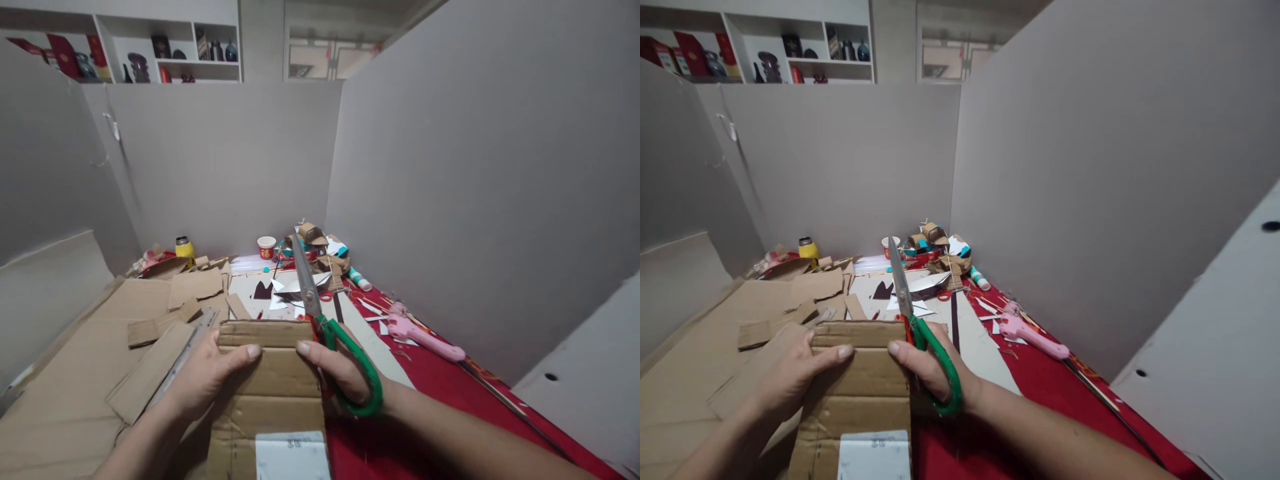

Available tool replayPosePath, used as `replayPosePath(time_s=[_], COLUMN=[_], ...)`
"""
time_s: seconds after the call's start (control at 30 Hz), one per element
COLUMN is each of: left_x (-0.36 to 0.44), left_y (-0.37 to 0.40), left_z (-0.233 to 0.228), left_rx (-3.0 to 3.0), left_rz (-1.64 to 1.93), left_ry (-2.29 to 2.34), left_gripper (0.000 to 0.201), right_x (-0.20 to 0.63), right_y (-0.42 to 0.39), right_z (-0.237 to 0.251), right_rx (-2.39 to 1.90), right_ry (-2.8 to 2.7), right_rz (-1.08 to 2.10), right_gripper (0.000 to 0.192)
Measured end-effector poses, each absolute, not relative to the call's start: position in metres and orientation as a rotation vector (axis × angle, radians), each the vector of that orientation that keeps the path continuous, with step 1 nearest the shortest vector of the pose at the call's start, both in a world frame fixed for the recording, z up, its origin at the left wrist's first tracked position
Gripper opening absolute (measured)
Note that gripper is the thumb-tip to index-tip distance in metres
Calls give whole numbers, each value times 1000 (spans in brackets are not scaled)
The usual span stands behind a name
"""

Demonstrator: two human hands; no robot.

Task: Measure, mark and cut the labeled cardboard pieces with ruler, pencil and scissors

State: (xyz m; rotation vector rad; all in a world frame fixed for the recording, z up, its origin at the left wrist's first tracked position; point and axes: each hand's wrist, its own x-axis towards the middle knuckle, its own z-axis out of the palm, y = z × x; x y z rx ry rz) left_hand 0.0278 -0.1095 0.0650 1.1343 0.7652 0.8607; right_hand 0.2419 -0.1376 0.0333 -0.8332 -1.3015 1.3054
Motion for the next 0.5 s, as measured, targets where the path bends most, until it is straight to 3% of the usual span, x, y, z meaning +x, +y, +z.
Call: replayPosePath(time_s=[0.13,0.5], left_x=[29,28], left_y=[-111,-108], left_z=[65,68], left_rx=[1116,1123], left_rz=[829,821], left_ry=[753,778], left_gripper=[53,46], right_x=[243,241], right_y=[-139,-132], right_z=[36,23], right_rx=[-799,-889], right_ry=[-1379,-1328], right_rz=[1299,1285], right_gripper=[41,43])
